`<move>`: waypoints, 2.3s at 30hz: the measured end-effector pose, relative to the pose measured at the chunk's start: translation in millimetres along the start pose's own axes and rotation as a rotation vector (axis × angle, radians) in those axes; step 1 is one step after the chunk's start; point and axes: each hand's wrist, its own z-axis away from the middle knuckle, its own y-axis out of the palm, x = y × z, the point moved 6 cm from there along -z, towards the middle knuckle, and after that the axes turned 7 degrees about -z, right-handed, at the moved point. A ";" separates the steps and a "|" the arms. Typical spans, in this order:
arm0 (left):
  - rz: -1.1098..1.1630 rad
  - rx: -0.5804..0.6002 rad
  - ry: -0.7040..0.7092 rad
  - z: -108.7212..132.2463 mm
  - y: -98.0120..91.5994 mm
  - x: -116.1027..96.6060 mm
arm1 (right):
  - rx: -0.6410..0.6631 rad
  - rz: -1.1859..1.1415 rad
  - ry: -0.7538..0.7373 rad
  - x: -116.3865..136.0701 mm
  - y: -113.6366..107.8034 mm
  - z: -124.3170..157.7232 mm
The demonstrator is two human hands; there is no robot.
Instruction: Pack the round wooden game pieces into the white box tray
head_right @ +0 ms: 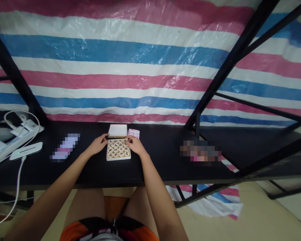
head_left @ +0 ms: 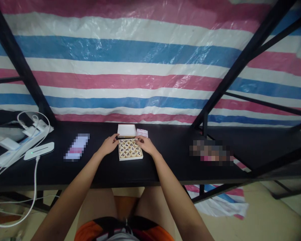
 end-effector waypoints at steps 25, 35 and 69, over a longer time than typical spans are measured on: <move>0.083 0.020 0.045 0.7 1.0 -1.0 | -0.167 0.062 -0.160 11.7 4.1 -3.4; 0.074 0.014 0.049 -0.1 0.0 -0.8 | -0.407 0.142 -0.015 -5.8 -34.3 -0.6; 0.087 0.030 0.045 2.6 -2.0 -4.5 | -0.220 0.527 0.186 -30.1 -34.9 -0.8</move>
